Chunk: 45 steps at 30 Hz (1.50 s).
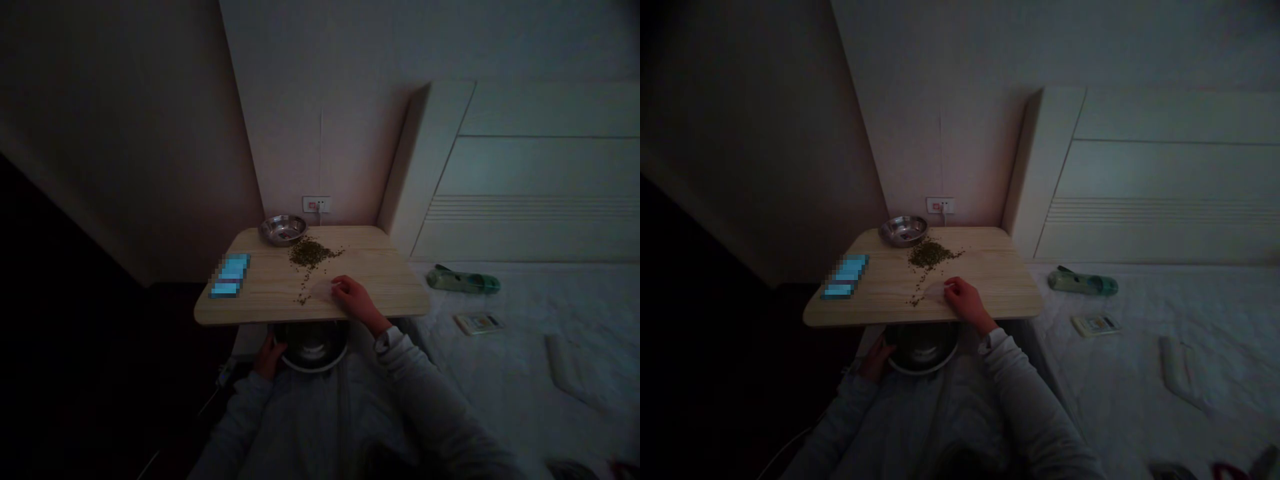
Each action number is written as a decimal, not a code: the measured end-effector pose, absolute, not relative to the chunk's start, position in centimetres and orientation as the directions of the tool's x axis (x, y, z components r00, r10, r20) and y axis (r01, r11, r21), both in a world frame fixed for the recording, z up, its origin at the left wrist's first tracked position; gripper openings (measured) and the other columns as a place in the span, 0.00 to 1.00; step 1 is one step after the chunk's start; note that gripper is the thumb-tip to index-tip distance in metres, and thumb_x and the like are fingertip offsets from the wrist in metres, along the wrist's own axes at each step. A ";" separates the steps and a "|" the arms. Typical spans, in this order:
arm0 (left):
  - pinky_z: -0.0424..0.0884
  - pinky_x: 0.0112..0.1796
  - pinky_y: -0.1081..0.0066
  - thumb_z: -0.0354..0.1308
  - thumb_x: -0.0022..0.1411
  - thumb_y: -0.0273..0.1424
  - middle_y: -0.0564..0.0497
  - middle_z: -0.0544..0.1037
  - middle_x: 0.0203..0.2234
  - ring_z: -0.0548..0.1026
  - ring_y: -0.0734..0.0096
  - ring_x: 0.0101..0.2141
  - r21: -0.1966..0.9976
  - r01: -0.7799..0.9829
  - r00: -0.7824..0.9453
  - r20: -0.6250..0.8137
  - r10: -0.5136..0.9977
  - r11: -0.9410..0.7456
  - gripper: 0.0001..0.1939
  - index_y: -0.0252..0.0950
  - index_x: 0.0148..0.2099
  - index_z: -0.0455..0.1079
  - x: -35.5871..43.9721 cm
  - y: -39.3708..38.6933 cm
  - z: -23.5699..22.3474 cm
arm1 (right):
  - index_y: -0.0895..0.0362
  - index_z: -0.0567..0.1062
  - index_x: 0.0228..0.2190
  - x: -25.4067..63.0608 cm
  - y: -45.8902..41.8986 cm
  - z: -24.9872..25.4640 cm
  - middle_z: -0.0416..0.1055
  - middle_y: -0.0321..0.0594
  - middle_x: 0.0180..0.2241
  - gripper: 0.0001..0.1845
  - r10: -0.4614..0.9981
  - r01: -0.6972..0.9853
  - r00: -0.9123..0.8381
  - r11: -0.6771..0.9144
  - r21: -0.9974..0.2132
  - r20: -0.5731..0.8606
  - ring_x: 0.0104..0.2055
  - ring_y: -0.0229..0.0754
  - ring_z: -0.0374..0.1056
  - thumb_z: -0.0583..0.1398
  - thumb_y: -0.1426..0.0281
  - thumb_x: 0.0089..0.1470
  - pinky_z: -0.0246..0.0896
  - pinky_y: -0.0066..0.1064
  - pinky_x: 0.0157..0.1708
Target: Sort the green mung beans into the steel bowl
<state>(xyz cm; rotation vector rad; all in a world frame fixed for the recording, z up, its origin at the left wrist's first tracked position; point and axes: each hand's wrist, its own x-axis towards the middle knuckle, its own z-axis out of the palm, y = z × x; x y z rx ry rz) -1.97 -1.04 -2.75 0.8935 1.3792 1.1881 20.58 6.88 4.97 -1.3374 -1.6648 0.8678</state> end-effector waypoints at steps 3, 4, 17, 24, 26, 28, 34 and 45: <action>0.59 0.49 0.65 0.58 0.37 0.35 0.42 0.72 0.46 0.65 0.55 0.50 0.970 -0.109 -0.161 -0.232 0.959 0.216 0.32 0.30 0.48 0.65 -2.0 -1.1 -3.1 | 0.58 0.70 0.32 20.7 6.7 5.2 0.65 0.33 0.20 0.12 0.977 0.420 -0.126 0.210 -0.883 0.172 0.24 0.35 0.60 0.54 0.66 0.44 0.52 0.27 0.26; 0.59 0.49 0.65 0.58 0.37 0.35 0.42 0.72 0.46 0.65 0.55 0.50 0.969 -0.108 -0.163 -0.236 0.958 0.221 0.33 0.30 0.49 0.65 -2.0 -1.1 -3.2 | 0.58 0.70 0.32 20.7 6.7 5.2 0.65 0.32 0.20 0.12 0.976 0.414 -0.129 0.212 -0.885 0.174 0.23 0.35 0.59 0.54 0.66 0.44 0.52 0.26 0.26; 0.58 0.50 0.63 0.60 0.38 0.35 0.44 0.71 0.48 0.64 0.55 0.51 0.959 -0.169 -0.157 -0.252 0.955 0.226 0.31 0.33 0.48 0.66 -2.1 -0.9 -3.6 | 0.58 0.70 0.35 20.7 6.9 4.8 0.65 0.33 0.21 0.15 0.967 0.441 -0.180 0.242 -0.864 0.179 0.24 0.35 0.59 0.53 0.64 0.46 0.52 0.26 0.26; 0.56 0.51 0.62 0.60 0.35 0.34 0.43 0.72 0.46 0.63 0.52 0.51 0.966 -0.141 -0.169 -0.241 0.956 0.218 0.29 0.33 0.45 0.68 -2.1 -1.1 -3.2 | 0.58 0.70 0.35 20.7 6.8 4.9 0.65 0.32 0.21 0.15 0.967 0.451 -0.194 0.236 -0.861 0.163 0.24 0.35 0.59 0.54 0.65 0.46 0.52 0.26 0.26; 0.56 0.51 0.61 0.59 0.34 0.34 0.45 0.72 0.46 0.62 0.52 0.52 0.964 -0.156 -0.167 -0.243 0.956 0.218 0.29 0.34 0.44 0.69 -2.2 -1.1 -3.3 | 0.58 0.71 0.35 20.7 6.7 5.1 0.64 0.32 0.20 0.15 0.968 0.449 -0.199 0.230 -0.863 0.154 0.23 0.34 0.58 0.54 0.65 0.45 0.51 0.25 0.25; 0.56 0.51 0.61 0.59 0.35 0.33 0.45 0.72 0.46 0.61 0.52 0.52 0.963 -0.169 -0.159 -0.237 0.958 0.211 0.28 0.34 0.44 0.69 -2.2 -1.1 -3.4 | 0.58 0.71 0.34 20.7 6.6 5.2 0.64 0.31 0.20 0.14 0.968 0.447 -0.203 0.228 -0.865 0.150 0.22 0.34 0.58 0.54 0.66 0.45 0.51 0.25 0.24; 0.56 0.51 0.60 0.58 0.35 0.32 0.46 0.75 0.42 0.62 0.52 0.52 0.967 -0.171 -0.154 -0.215 0.964 0.189 0.24 0.34 0.40 0.71 -2.2 -1.1 -3.4 | 0.58 0.71 0.32 20.8 6.4 5.4 0.65 0.32 0.20 0.12 0.960 0.423 -0.229 0.249 -0.871 0.163 0.24 0.34 0.58 0.54 0.66 0.44 0.51 0.25 0.26; 0.58 0.49 0.59 0.57 0.35 0.32 0.48 0.77 0.37 0.68 0.52 0.46 0.965 -0.038 -0.140 -0.262 0.955 0.259 0.21 0.36 0.37 0.72 -1.4 -1.7 -1.8 | 0.58 0.71 0.33 20.8 6.3 5.5 0.66 0.32 0.20 0.12 0.951 0.422 -0.283 0.241 -0.874 0.126 0.22 0.33 0.57 0.54 0.67 0.45 0.49 0.24 0.23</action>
